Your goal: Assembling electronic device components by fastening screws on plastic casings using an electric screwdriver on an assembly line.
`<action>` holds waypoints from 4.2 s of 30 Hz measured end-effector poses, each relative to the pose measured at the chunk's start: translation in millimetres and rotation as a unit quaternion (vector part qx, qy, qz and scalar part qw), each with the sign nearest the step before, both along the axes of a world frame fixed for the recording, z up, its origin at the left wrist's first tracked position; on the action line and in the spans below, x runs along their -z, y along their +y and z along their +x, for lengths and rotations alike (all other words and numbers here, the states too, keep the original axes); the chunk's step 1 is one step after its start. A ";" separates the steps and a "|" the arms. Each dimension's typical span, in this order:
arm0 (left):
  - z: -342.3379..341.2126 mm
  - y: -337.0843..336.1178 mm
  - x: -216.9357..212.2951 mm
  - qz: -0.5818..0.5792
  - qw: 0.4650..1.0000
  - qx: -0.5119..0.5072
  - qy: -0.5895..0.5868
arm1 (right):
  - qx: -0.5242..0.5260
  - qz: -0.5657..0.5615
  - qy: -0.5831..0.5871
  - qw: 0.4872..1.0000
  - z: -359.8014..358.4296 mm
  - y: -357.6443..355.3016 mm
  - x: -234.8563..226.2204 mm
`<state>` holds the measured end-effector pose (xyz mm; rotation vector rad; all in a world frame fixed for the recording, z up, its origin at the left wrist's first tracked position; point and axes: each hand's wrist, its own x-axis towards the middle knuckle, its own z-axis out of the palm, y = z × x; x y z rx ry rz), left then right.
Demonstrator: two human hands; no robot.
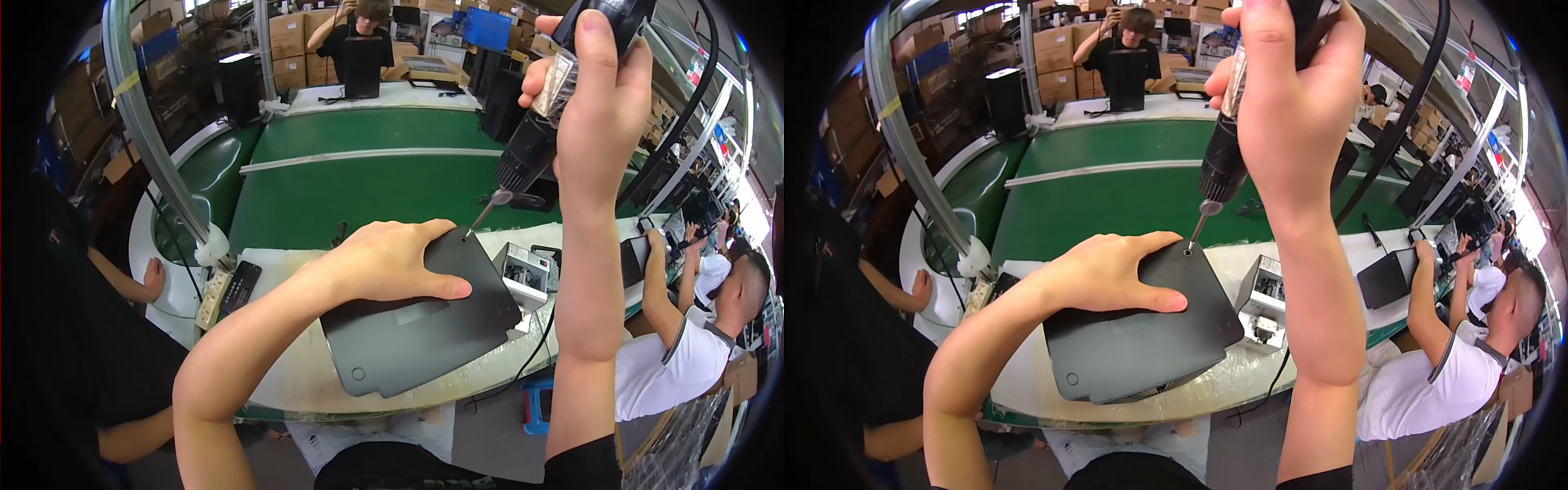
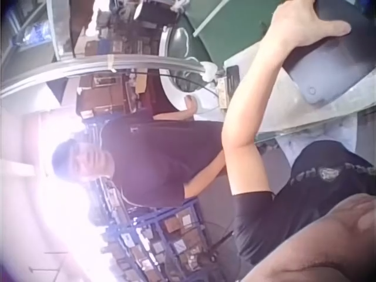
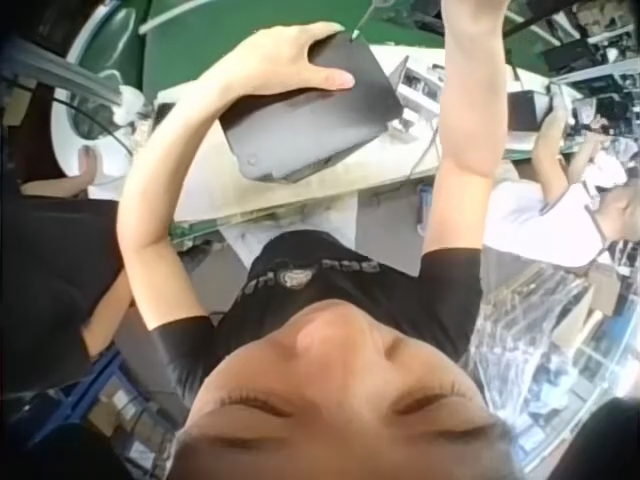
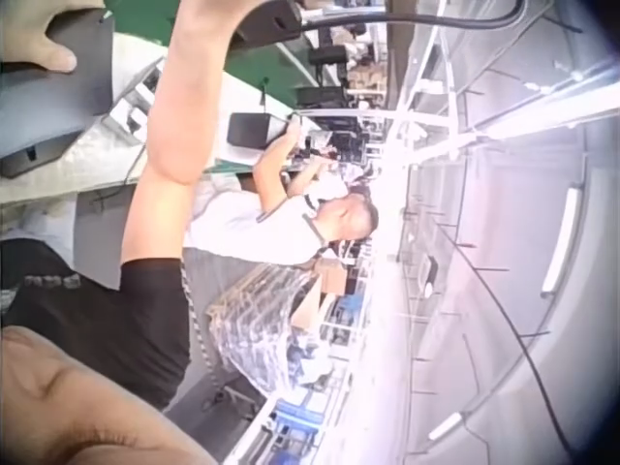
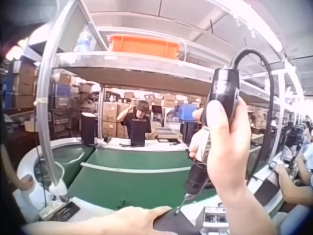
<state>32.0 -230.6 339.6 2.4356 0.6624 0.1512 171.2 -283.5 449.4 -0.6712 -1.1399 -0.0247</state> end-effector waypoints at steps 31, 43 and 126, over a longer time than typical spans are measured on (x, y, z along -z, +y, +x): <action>-64.5 30.3 32.0 -0.163 0.938 -0.080 -0.295 | 0.207 0.080 -0.064 0.973 94.0 -80.0 45.0; -98.8 11.5 315.3 -0.342 0.758 -0.326 -0.449 | 0.292 -0.067 0.039 0.953 128.9 -93.4 262.8; -172.7 -64.3 248.5 0.000 0.707 -0.489 -0.511 | 0.353 -0.052 -0.035 0.933 98.0 -82.3 247.7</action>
